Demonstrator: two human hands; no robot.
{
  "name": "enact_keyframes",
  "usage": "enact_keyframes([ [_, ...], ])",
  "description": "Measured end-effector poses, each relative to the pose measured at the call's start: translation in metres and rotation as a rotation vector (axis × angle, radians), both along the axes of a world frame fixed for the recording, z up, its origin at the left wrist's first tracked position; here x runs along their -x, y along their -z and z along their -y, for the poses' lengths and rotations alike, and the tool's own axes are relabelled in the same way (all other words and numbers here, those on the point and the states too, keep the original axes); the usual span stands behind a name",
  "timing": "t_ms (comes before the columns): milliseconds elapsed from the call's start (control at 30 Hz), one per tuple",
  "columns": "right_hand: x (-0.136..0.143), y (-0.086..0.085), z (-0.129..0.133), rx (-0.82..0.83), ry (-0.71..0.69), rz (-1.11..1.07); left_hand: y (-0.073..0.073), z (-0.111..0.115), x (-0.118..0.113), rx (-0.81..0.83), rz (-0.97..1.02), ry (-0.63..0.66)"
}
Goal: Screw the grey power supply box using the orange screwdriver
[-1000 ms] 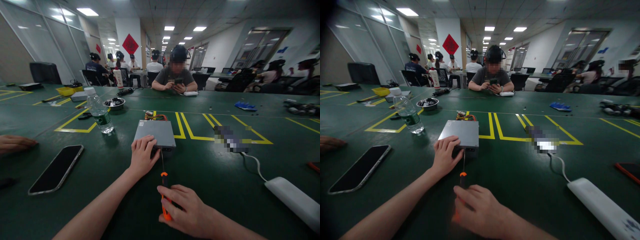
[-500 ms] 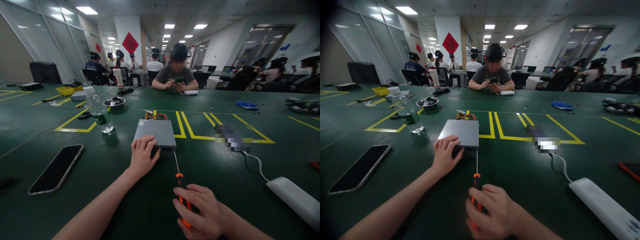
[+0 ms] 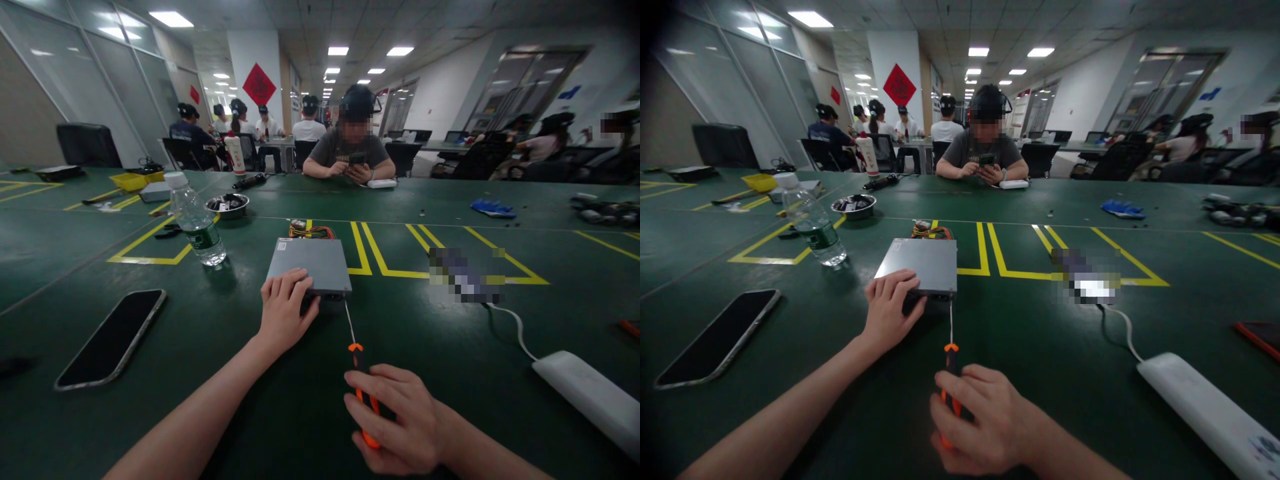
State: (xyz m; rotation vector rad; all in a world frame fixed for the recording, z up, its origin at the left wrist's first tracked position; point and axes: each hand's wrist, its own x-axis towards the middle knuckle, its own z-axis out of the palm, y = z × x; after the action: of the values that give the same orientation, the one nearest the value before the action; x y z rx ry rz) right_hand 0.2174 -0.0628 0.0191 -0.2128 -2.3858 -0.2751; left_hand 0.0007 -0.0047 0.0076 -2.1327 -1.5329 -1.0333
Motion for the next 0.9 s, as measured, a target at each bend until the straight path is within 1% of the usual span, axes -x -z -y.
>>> enact_keyframes([
  [100,0.0,0.002,0.0,0.009,0.0,0.001,0.0,0.001,0.0,0.003,0.002,0.003],
  [233,0.002,-0.002,0.002,0.042,0.017,0.01,0.0,0.001,-0.001,0.009,0.005,0.003],
  [367,0.006,-0.005,0.006,0.097,0.04,0.101,0.001,0.0,-0.001,0.005,0.017,0.003],
  [533,0.012,0.002,0.008,0.067,0.067,0.08,0.0,0.0,0.0,-0.008,0.015,0.009],
  [667,0.014,0.005,0.008,0.12,0.093,0.109,-0.001,0.001,0.0,-0.007,0.008,0.007],
  [800,0.013,0.0,0.008,0.181,0.112,0.207,0.0,0.0,0.0,-0.006,0.011,0.006],
  [900,0.014,-0.002,0.01,0.18,0.112,0.236,0.0,0.0,0.0,-0.011,0.01,0.005],
])
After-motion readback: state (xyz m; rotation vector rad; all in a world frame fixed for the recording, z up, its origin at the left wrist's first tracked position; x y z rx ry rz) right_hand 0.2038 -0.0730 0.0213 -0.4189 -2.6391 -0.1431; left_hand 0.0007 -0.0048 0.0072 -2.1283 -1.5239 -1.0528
